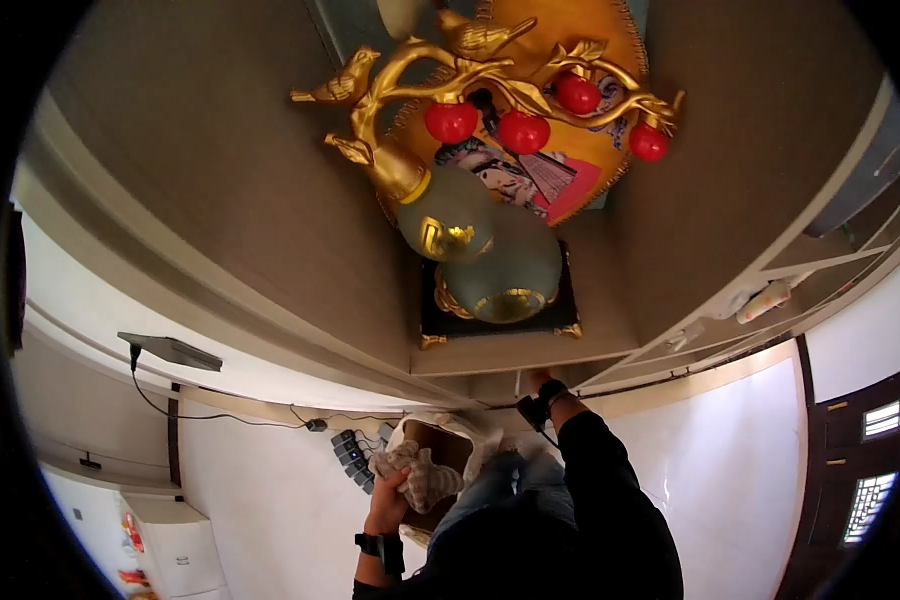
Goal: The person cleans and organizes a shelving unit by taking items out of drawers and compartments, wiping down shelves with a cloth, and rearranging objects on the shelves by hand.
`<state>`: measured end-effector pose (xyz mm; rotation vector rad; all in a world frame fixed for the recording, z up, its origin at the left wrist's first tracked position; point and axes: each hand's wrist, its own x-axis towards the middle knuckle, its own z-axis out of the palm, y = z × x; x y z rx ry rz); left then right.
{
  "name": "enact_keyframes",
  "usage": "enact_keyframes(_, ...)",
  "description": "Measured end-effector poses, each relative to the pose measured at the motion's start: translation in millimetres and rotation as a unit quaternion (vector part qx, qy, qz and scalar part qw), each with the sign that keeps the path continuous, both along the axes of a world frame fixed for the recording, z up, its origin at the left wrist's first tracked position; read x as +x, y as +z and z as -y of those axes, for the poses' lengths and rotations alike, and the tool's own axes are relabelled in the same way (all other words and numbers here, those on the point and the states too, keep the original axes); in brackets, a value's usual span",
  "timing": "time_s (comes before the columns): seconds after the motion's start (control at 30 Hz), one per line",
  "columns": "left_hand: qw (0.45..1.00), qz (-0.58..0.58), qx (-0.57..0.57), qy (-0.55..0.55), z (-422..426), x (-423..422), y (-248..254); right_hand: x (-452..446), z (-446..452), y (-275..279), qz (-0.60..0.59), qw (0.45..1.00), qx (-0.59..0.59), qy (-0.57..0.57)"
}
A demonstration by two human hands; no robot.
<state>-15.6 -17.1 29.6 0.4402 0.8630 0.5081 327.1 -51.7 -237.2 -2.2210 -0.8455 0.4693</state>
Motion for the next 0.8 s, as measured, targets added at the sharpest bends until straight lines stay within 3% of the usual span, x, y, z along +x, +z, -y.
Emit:
enact_keyframes(0.3, 0.999, -0.041, -0.011, 0.015, 0, -27, -24, -4, -18, -22, -0.077, 0.990, -0.118, -0.009)
enact_keyframes(0.8, 0.999, -0.027, -0.028, -0.004, -19, -10, -16, -24, 9, -30, -0.165, 0.978, -0.127, 0.002)
